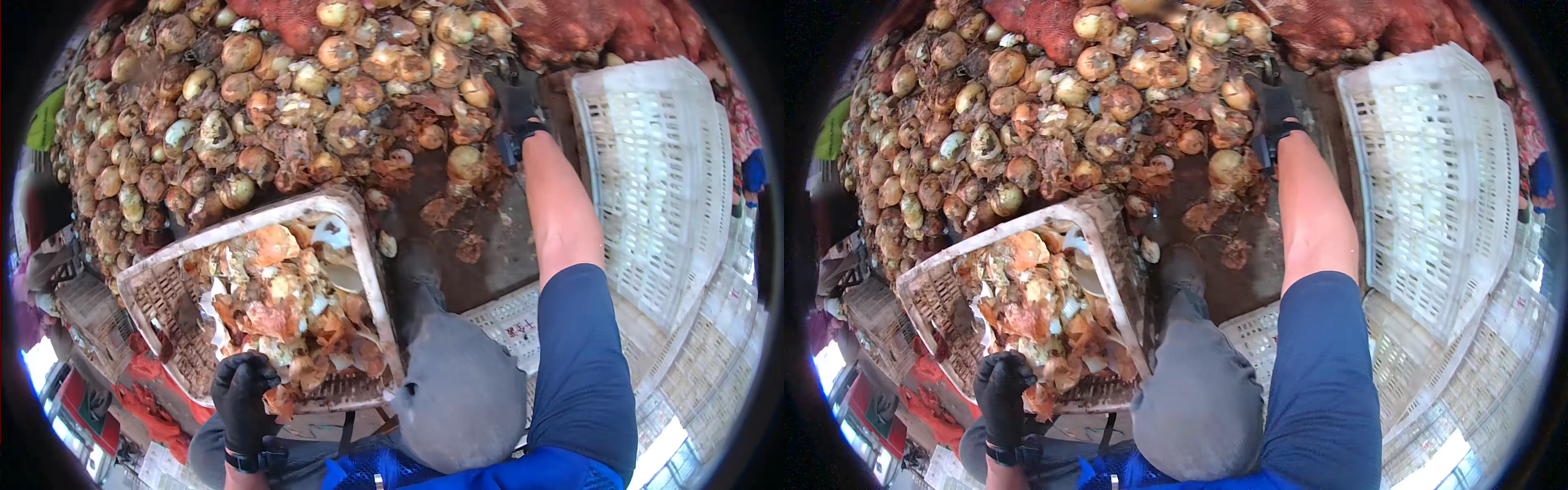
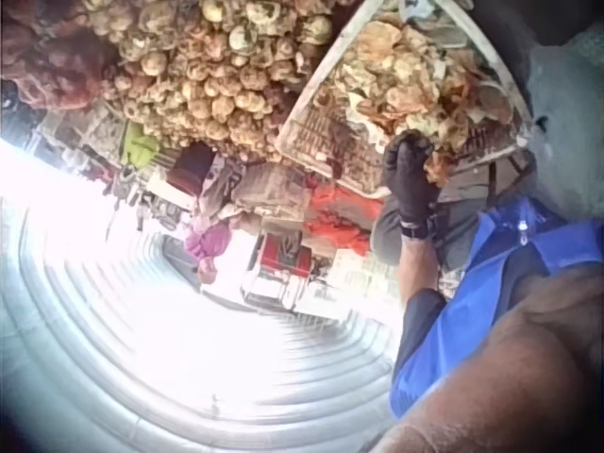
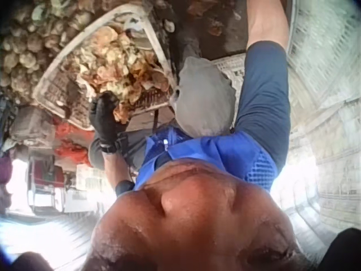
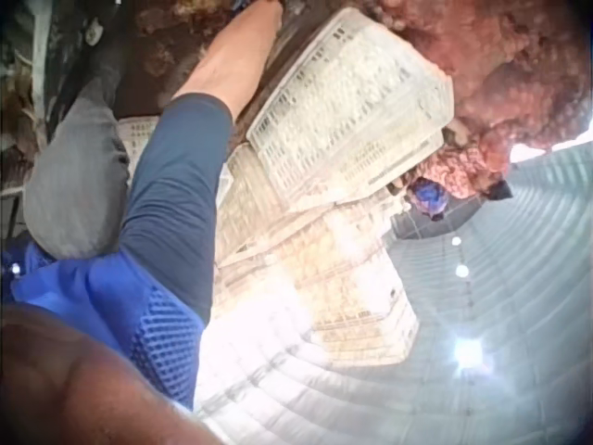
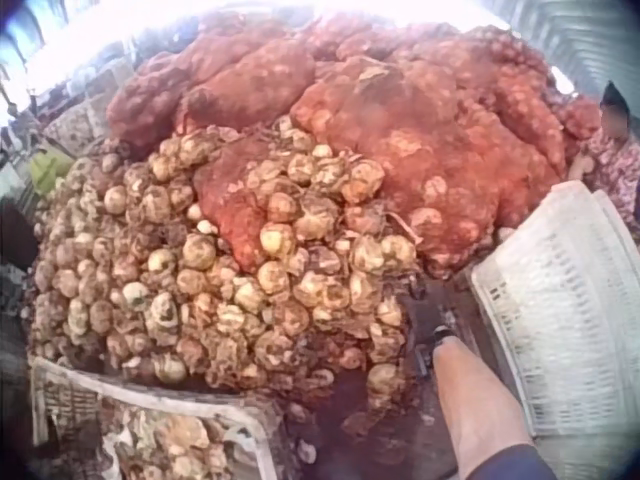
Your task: Peeling the outer skin off onions using a small knife.
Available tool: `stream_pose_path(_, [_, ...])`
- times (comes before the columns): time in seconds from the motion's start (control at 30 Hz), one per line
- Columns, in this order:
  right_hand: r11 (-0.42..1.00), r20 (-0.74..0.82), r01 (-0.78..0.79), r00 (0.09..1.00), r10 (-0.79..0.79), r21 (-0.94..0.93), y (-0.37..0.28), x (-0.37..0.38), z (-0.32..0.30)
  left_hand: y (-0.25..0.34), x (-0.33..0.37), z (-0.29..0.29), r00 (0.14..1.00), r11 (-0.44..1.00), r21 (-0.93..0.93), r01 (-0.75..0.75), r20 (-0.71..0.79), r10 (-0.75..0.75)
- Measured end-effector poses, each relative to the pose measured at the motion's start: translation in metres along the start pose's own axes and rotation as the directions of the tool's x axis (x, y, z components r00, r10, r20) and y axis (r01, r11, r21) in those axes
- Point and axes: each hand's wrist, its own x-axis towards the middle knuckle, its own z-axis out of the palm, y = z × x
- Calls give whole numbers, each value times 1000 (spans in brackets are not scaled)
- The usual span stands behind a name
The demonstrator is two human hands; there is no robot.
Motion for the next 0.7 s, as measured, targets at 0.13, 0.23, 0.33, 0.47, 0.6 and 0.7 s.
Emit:
stream_pose_path(0.13, [711,264,442,897,-355,-546,15,5,-18,7,-1,-4,1000,1000,6,10,-7,-10])
stream_pose_path(0.23, [860,202,447,891,-406,-244,30,-16,-23,6,7,5,998,998,-6,61,21,-61])
stream_pose_path(0.33, [961,117,246,966,-231,-130,-6,-42,13,5,9,-1,995,996,-23,92,43,-91])
stream_pose_path(0.47, [998,107,-28,994,23,49,57,1,-19,6,14,6,992,990,-85,113,72,-107])
stream_pose_path(0.6, [987,-73,-53,995,65,154,61,-16,10,12,-4,1,996,998,-39,53,76,-50])
stream_pose_path(0.7, [997,-19,56,998,-57,-53,42,-10,17,-1,-8,-8,995,996,-65,55,81,-50])
